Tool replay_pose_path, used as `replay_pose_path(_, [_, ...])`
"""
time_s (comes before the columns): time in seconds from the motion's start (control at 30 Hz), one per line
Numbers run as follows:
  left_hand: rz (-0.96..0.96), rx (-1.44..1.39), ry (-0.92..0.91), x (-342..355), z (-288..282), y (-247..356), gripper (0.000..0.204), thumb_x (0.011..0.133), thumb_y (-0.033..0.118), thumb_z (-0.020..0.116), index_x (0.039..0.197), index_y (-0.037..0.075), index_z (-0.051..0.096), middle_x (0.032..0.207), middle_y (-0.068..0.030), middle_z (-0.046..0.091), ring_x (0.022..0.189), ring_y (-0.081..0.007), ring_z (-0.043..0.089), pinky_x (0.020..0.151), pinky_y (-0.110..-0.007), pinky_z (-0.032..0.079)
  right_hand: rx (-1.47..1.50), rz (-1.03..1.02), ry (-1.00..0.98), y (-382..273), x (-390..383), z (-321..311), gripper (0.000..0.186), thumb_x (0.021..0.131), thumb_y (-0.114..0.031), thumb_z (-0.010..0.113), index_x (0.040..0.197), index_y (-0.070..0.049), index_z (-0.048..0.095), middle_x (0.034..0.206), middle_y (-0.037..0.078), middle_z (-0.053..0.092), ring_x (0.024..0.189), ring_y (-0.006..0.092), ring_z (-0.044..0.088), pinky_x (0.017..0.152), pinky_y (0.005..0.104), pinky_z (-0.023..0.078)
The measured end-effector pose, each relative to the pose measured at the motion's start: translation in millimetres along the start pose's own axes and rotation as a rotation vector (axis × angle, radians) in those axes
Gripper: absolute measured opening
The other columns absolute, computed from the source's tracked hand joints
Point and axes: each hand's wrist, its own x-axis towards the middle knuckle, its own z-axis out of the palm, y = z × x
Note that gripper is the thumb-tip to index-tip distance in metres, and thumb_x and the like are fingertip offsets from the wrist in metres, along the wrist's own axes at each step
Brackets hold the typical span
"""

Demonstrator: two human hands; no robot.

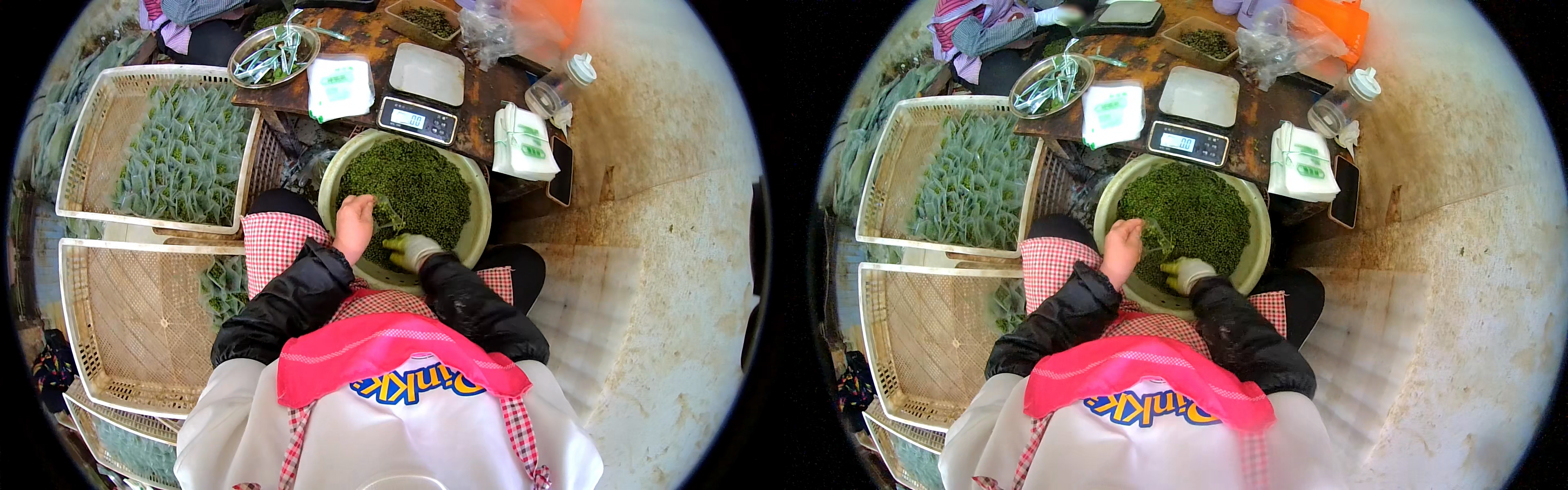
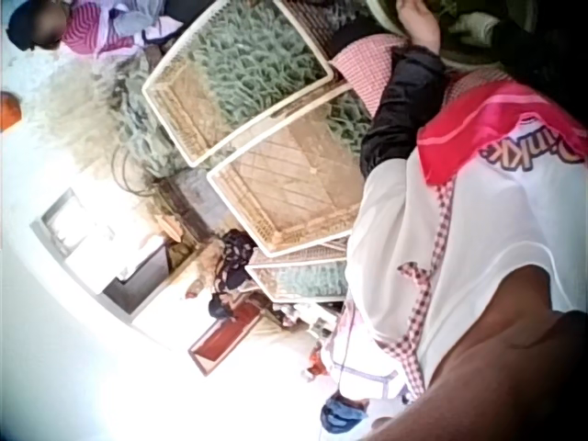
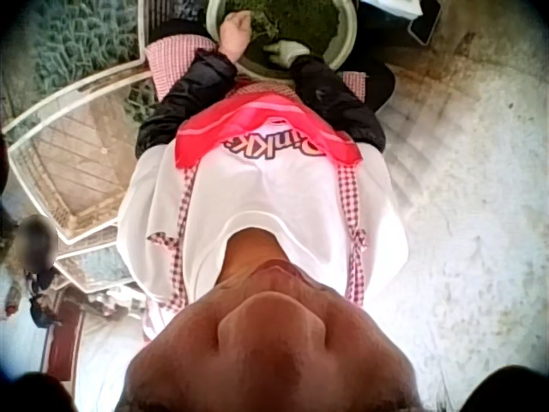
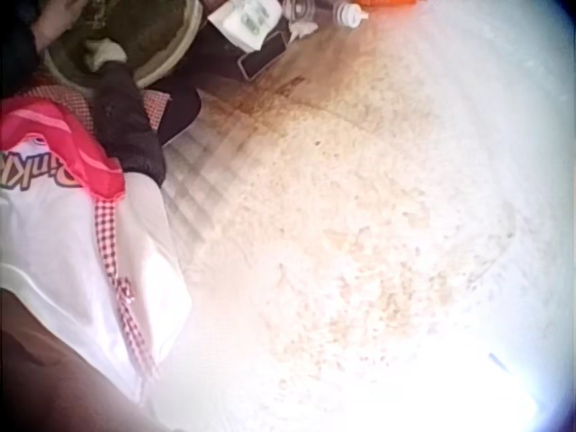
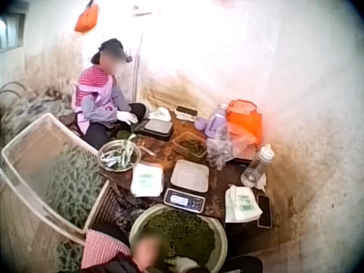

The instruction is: The person scoops dried green vegetables from a large bowl into small plastic bags, weighs each bag on a digital scale, and places the filled bags into a basket. The person repeats this process continuously.

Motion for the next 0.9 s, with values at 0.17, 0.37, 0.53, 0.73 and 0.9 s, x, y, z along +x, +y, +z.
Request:
replay_pose_path(0.17, [-0.035,-0.036,-0.008,-2,-1,1,0.018,0.090,0.008,0.057,0.101,-0.003,0.065,0.088,-0.0198,0.060,0.083,-0.0375,0.059,0.074,-0.042,0.047,0.082,0.009,-0.136,-10,14,42,0.038,0.088,-0.034,0.059,0.119,-0.014,0.064,0.099,0.014,0.069,0.090,0.0320,0.064,0.084,0.0395,0.050])
replay_pose_path(0.37, [-0.100,-0.105,-0.039,-6,-1,11,0.020,0.090,0.010,0.058,0.103,-0.004,0.065,0.088,-0.0195,0.060,0.083,-0.0358,0.060,0.074,-0.041,0.047,0.813,0.086,-0.245,2,-5,1,0.030,0.083,-0.021,0.070,0.110,-0.008,0.064,0.090,0.008,0.067,0.074,0.0182,0.062,0.064,0.0325,0.051])
replay_pose_path(0.53, [-0.162,-0.132,-0.074,-8,-5,25,0.021,0.092,0.010,0.057,0.105,-0.004,0.065,0.087,-0.0169,0.058,0.070,-0.0284,0.060,0.063,-0.039,0.048,1.307,-0.059,0.190,4,-62,-66,0.017,0.087,-0.010,0.065,0.103,-0.006,0.062,0.085,0.003,0.064,0.067,0.0096,0.059,0.051,0.0227,0.044])
replay_pose_path(0.73, [-0.211,-0.195,-0.120,-11,0,28,0.022,0.094,0.010,0.055,0.106,-0.005,0.064,0.088,-0.0145,0.055,0.058,-0.0229,0.058,0.054,-0.035,0.046,0.881,-0.090,0.355,-48,-87,-114,0.017,0.083,-0.006,0.067,0.099,-0.006,0.066,0.087,0.004,0.066,0.069,0.0105,0.060,0.056,0.0225,0.047])
replay_pose_path(0.9, [-0.226,-0.202,-0.133,-11,-1,22,0.022,0.094,0.009,0.054,0.108,-0.005,0.064,0.090,-0.0135,0.056,0.057,-0.0199,0.058,0.053,-0.033,0.047,0.479,-0.314,0.475,-51,-65,-103,0.042,0.081,0.002,0.064,0.121,-0.006,0.061,0.106,0.010,0.066,0.086,0.0146,0.063,0.075,0.0269,0.051])
